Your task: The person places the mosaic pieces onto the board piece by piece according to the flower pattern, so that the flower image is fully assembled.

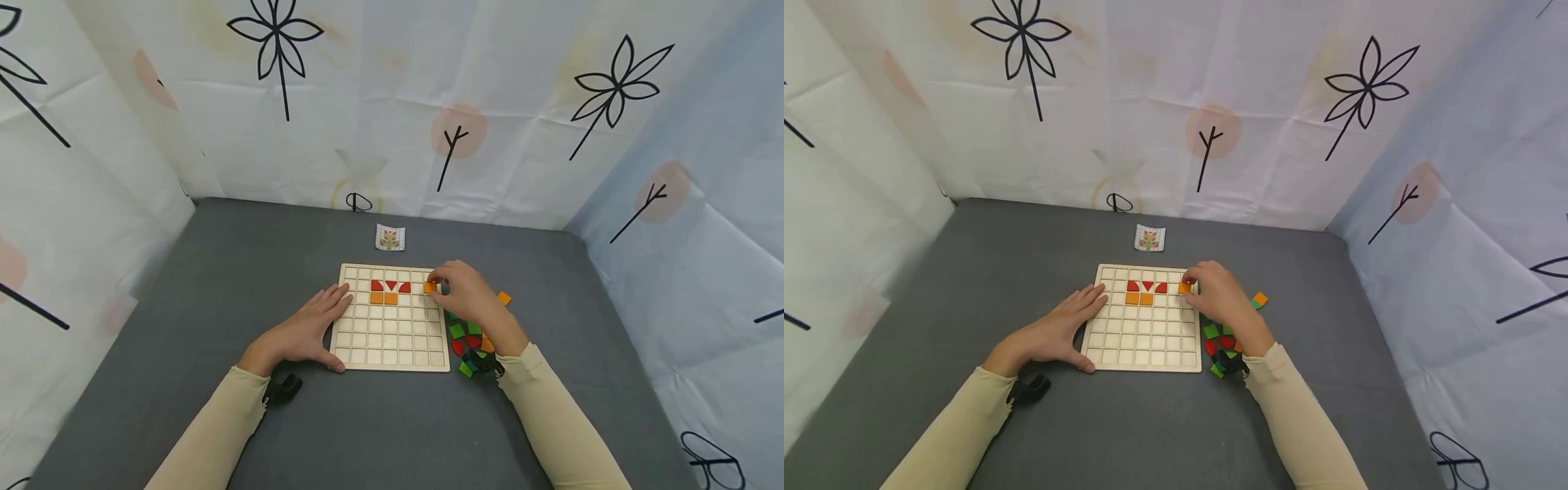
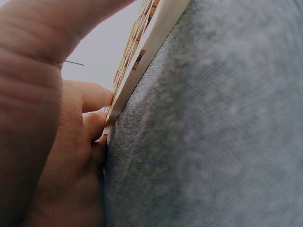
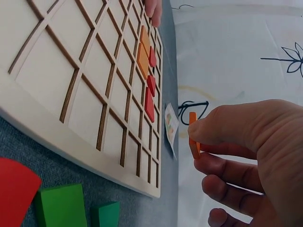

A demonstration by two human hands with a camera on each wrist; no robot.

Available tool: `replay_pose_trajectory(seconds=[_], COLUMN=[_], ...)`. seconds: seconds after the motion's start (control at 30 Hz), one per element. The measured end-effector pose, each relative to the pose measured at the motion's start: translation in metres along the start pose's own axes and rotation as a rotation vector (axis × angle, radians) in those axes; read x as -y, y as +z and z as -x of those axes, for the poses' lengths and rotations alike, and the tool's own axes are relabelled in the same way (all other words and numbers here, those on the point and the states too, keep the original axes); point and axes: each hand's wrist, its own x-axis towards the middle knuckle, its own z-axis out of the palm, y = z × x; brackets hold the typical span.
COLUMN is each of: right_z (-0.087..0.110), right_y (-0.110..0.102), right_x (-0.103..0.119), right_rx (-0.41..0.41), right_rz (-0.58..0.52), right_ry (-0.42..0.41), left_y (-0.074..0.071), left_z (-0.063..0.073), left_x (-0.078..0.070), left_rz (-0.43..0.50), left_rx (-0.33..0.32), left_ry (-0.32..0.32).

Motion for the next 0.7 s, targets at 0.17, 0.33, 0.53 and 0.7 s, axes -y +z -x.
replay_pose_trajectory(seconds=[0.17,0.33,0.53,0.7], right_z=[-0.002,-0.003,-0.007,-0.01], right_y=[0.001,0.002,0.005,0.009], right_x=[0.002,0.004,0.008,0.012], right_rx=[0.0,0.003,0.003,0.014], right_rz=[0.003,0.004,0.0,0.015], right_ry=[0.001,-0.008,-0.02,-0.056], left_y=[0.0,0.001,0.001,0.001], left_z=[-0.001,-0.002,-0.001,0.0], left_x=[-0.001,0.0,0.0,0.001], left_rz=[-0.003,-0.006,-0.012,-0.013], left_rx=[0.0,0.008,0.009,0.0], left_ry=[0.004,-0.001,-0.006,-0.005])
